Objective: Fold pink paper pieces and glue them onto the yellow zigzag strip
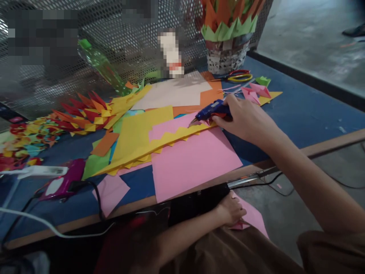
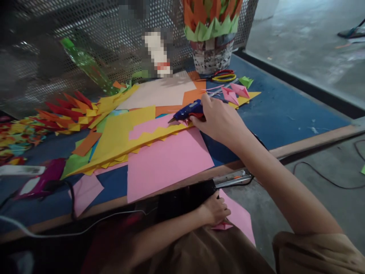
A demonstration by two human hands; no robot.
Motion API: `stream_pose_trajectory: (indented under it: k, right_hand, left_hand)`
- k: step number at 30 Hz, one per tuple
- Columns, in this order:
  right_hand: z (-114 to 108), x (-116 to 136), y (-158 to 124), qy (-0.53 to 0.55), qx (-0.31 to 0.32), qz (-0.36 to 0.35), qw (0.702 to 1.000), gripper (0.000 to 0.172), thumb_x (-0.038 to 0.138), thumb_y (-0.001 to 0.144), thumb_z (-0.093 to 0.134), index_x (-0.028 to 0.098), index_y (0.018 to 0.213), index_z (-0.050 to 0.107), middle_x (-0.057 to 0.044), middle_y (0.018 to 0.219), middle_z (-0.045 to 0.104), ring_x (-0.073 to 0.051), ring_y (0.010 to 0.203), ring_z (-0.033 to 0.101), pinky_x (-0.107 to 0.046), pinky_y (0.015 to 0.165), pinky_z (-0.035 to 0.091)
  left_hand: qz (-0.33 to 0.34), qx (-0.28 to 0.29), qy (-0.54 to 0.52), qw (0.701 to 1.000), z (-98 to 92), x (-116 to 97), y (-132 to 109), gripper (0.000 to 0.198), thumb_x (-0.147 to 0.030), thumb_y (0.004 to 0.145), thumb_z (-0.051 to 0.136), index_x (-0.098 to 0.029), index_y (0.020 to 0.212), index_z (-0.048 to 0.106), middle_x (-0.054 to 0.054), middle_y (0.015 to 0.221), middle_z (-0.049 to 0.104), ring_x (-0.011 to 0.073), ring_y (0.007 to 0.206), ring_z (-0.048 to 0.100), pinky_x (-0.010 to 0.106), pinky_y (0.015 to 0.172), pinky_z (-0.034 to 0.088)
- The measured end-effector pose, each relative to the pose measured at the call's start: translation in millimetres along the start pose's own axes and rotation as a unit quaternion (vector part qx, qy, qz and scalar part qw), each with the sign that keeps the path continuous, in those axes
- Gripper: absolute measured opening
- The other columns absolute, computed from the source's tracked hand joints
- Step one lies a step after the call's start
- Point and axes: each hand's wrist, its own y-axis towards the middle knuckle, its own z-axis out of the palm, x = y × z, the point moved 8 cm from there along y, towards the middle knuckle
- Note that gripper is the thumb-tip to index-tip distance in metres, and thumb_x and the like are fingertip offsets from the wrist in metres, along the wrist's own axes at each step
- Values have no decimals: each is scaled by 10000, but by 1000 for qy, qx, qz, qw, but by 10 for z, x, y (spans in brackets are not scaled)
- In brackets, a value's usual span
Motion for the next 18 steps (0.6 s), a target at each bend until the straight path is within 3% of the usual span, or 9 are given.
stream_pose_trajectory:
  k: [4, 7, 11, 15, 18]
  right_hand:
    - [9, 1, 8, -1, -3, -6, 1000, 431, 552, 975, 609, 185, 1201, 589, -105, 900, 696, -311, 797, 674, -425, 723, 515]
    - [19, -4, 8, -3, 1, -4, 1000, 411, 545, 987, 596, 189, 1190, 575, -114, 912, 703, -314, 791, 679, -413, 700, 491]
    - [33, 0, 10, -6, 10, -8, 1000, 390, 551, 995, 590, 195, 1152, 562, -127, 942, 708, -325, 806, 690, -394, 669, 451]
    - [39, 3, 14, -6, 11, -12, 1000, 376, 538, 994, 591, 196, 1145, 551, -128, 958, 712, -332, 815, 693, -387, 647, 421]
    - [43, 1, 19, -5, 9, -11, 1000, 364, 530, 988, 597, 198, 1131, 553, -133, 944, 713, -339, 804, 689, -392, 634, 408]
  left_hand:
    - [28, 20, 0, 999, -24, 14, 229, 369, -398, 1055, 714, -173, 1343, 672, 108, 1330, 704, 256, 1142, 720, 477, 975, 641]
    - [35, 18, -3, 999, -117, 28, 250, 363, -387, 1056, 715, -171, 1344, 671, 107, 1325, 703, 249, 1128, 723, 456, 951, 649]
    - [39, -21, -10, 999, -255, -7, 0, 371, -406, 1057, 708, -175, 1345, 669, 115, 1363, 685, 255, 1161, 710, 465, 976, 640]
    - [65, -25, -22, 997, -223, -206, -337, 329, -383, 1066, 698, -165, 1312, 673, 84, 1219, 720, 201, 993, 729, 373, 840, 656]
    - [63, -43, -7, 997, -212, -350, -448, 294, -360, 1075, 685, -191, 1315, 675, 70, 1179, 723, 185, 949, 723, 338, 794, 647]
